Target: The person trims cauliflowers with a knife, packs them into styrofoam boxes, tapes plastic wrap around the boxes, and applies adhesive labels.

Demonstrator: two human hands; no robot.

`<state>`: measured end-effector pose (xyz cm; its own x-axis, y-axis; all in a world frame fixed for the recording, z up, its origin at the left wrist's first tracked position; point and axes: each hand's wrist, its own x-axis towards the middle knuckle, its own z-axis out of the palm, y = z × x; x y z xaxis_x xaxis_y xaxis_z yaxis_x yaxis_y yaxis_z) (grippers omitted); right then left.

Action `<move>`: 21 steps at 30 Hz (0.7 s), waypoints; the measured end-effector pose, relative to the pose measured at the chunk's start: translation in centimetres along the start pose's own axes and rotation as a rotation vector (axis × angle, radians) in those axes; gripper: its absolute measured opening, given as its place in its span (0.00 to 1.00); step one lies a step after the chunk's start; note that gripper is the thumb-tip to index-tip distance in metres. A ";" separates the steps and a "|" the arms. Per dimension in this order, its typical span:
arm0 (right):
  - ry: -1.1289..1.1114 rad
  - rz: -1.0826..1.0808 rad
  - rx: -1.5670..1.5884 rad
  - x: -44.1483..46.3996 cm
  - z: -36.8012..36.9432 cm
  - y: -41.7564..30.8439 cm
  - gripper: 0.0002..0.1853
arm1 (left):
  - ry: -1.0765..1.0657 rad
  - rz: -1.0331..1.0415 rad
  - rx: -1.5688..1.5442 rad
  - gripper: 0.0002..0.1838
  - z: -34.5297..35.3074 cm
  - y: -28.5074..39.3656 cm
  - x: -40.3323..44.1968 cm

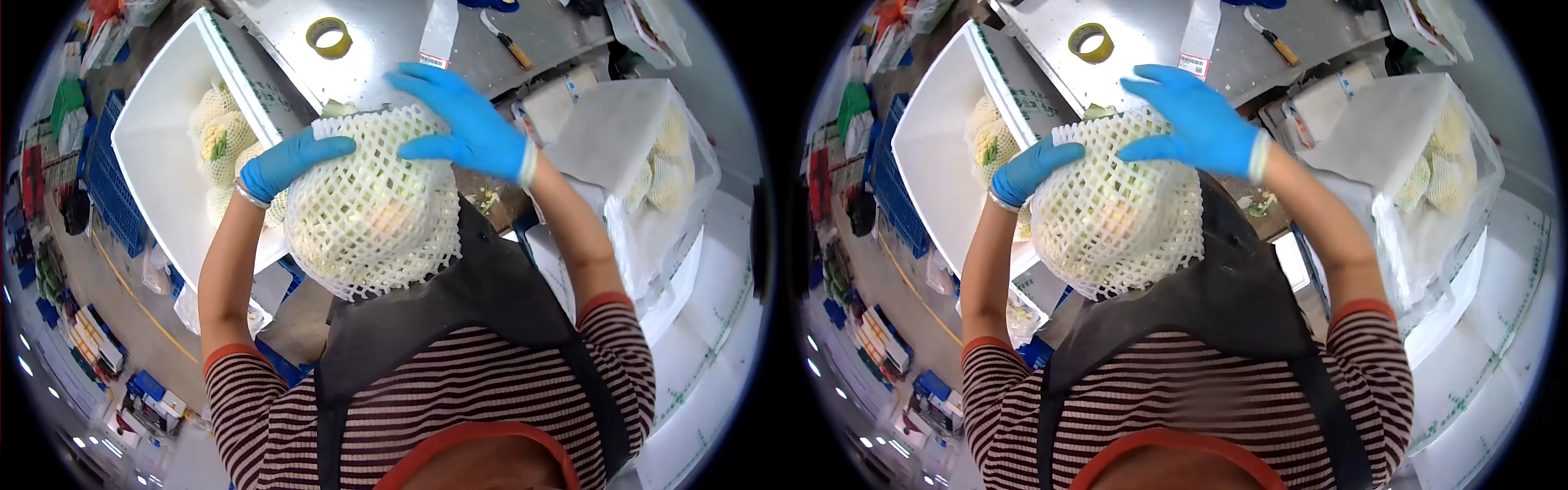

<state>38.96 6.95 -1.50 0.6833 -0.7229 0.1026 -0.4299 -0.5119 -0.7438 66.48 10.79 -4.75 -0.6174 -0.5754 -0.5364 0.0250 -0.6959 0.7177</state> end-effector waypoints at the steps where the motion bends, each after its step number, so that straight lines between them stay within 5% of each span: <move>1: -0.137 0.030 0.112 1.0 0.1 0.5 0.25 | -0.011 0.001 0.047 0.32 0.3 0.5 -0.3; 2: -0.277 0.050 0.226 1.6 0.0 0.5 0.23 | -0.051 0.000 0.159 0.33 -0.2 0.6 -0.8; 5: -0.280 0.036 0.535 1.5 -1.3 -0.8 0.17 | -0.036 0.024 -0.205 0.32 -1.4 -1.3 -1.1; 7: -0.243 0.147 0.506 0.1 -0.1 -1.9 0.12 | -0.295 0.028 -1.010 0.31 -1.9 -3.1 -1.3; 10: -0.201 0.393 0.323 -2.0 1.9 -3.4 0.15 | 0.147 0.098 -0.217 0.32 -1.3 -4.3 -1.3; 12: -0.449 0.369 0.317 -3.1 1.5 -6.9 0.19 | 0.231 0.043 -0.307 0.32 -0.7 -4.7 -1.0; 13: -0.616 0.253 0.245 -4.3 2.5 -7.3 0.19 | 0.273 0.009 -0.356 0.32 -0.2 -5.1 -0.9; 15: -0.493 -0.118 0.221 -7.1 5.6 -6.9 0.19 | 0.354 0.040 -0.297 0.33 1.1 -4.6 -1.4; 17: -0.562 -0.138 0.219 -6.9 5.5 -6.7 0.18 | 0.473 0.077 -0.033 0.33 2.9 -2.9 -2.7; 21: -0.537 -0.175 0.192 -7.4 5.9 -6.6 0.18 | 0.525 0.282 0.648 0.60 3.9 -5.3 -4.4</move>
<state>40.18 18.43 -1.26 0.9587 -0.2739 -0.0764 -0.2036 -0.4735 -0.8569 65.99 18.64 -4.45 -0.2100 -0.9232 -0.3218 -0.4281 -0.2091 0.8792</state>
